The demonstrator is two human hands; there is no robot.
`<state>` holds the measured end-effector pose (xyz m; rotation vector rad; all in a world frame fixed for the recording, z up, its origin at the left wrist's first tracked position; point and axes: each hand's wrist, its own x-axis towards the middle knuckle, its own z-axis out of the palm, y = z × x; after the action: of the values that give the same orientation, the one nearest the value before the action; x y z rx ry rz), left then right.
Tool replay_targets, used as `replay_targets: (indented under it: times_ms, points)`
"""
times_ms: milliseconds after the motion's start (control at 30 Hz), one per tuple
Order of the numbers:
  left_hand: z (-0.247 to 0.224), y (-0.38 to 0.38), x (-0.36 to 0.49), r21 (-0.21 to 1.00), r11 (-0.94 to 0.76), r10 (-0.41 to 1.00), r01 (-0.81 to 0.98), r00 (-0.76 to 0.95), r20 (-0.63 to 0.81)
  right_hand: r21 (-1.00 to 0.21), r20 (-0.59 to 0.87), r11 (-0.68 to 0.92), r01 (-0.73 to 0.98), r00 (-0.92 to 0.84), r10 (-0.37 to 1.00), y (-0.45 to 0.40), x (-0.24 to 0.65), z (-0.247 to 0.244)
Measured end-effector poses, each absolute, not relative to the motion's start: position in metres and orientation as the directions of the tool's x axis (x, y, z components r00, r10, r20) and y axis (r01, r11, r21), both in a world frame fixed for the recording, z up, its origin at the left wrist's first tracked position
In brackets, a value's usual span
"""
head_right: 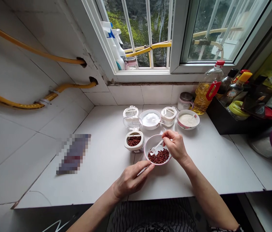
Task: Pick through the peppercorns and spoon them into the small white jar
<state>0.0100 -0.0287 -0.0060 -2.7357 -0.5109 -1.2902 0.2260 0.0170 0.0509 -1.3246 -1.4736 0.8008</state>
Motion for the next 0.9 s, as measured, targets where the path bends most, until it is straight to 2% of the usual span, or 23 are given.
replay_targets:
  times_ms: [100, 200, 267, 333, 433, 500, 667, 767, 900]
  points:
    - [-0.007, -0.028, 0.010, 0.075, -0.943, 0.264, 0.325, 0.590, 0.763, -0.939, 0.256, 0.222, 0.262, 0.106, 0.961, 0.017, 0.222, 0.053]
    - [-0.007, -0.028, 0.010, 0.072, -0.942, 0.264, 0.328, 0.590, 0.763, -0.890, 0.397, 0.345, 0.299, 0.131, 0.908, 0.015, 0.211, 0.056]
    - [-0.007, -0.028, 0.010, 0.069, -0.940, 0.266, 0.335, 0.590, 0.762, -0.776, 0.559, 0.484, 0.404, 0.084, 0.825, 0.014, 0.202, 0.057]
    - [-0.006, -0.028, 0.011, 0.060, -0.939, 0.261, 0.339, 0.587, 0.766, -0.596, 0.706, 0.628, 0.500, -0.045, 0.707, 0.013, 0.195, 0.058]
    - [-0.005, -0.028, 0.011, 0.048, -0.937, 0.253, 0.345, 0.578, 0.775, -0.363, 0.792, 0.758, 0.542, -0.249, 0.557, 0.012, 0.191, 0.059]
    - [-0.006, -0.028, 0.011, 0.050, -0.937, 0.256, 0.346, 0.582, 0.772, -0.307, 0.811, 0.780, 0.546, -0.278, 0.514, 0.011, 0.195, 0.061]
    - [-0.009, -0.029, 0.009, 0.065, -0.938, 0.270, 0.339, 0.604, 0.750, -0.391, 0.787, 0.645, 0.657, -0.125, 0.604, 0.013, 0.217, 0.059]
    - [-0.008, -0.029, 0.009, 0.065, -0.940, 0.268, 0.336, 0.603, 0.751, -0.417, 0.699, 0.568, 0.709, -0.149, 0.699, 0.016, 0.226, 0.051]
    - [-0.006, -0.029, 0.010, 0.070, -0.941, 0.267, 0.332, 0.596, 0.758, -0.453, 0.596, 0.552, 0.701, -0.222, 0.772, 0.017, 0.221, 0.040]
